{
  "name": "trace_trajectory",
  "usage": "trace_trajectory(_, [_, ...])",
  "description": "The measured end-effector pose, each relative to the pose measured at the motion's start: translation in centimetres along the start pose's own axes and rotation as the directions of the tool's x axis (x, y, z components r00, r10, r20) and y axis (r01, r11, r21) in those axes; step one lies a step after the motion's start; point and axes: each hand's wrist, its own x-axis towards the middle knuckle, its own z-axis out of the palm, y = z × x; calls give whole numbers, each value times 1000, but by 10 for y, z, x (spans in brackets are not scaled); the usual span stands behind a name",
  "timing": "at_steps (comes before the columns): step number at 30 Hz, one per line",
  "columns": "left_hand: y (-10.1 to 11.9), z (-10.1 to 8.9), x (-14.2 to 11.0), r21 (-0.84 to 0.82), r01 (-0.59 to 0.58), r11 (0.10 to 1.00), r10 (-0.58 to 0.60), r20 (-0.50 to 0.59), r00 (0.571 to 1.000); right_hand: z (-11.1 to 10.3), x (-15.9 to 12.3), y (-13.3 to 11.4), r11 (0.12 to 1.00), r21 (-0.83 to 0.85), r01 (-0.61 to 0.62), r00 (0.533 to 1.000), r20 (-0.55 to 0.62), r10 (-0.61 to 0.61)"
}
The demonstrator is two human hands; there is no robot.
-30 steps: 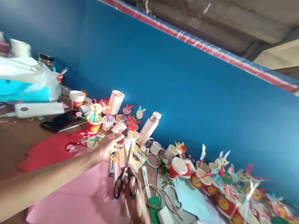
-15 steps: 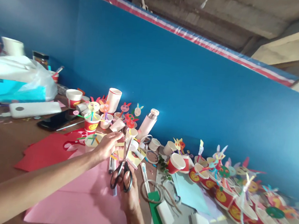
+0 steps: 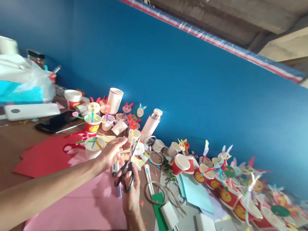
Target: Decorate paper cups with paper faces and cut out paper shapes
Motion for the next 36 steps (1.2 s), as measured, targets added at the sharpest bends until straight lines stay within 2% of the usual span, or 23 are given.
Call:
trace_trajectory(11, [4, -3, -1, 15, 25, 1000, -25, -5, 1000, 5, -2, -7, 990, -135, 35, 999, -7, -36])
trace_trajectory(19, [3, -12, 6, 29, 22, 999, -23, 25, 999, -2, -1, 2, 1000, -3, 0, 1000, -14, 0])
trace_trajectory(36, [7, -17, 9, 72, 54, 996, -56, 27, 998, -3, -1, 5, 999, 11, -31, 998, -46, 31])
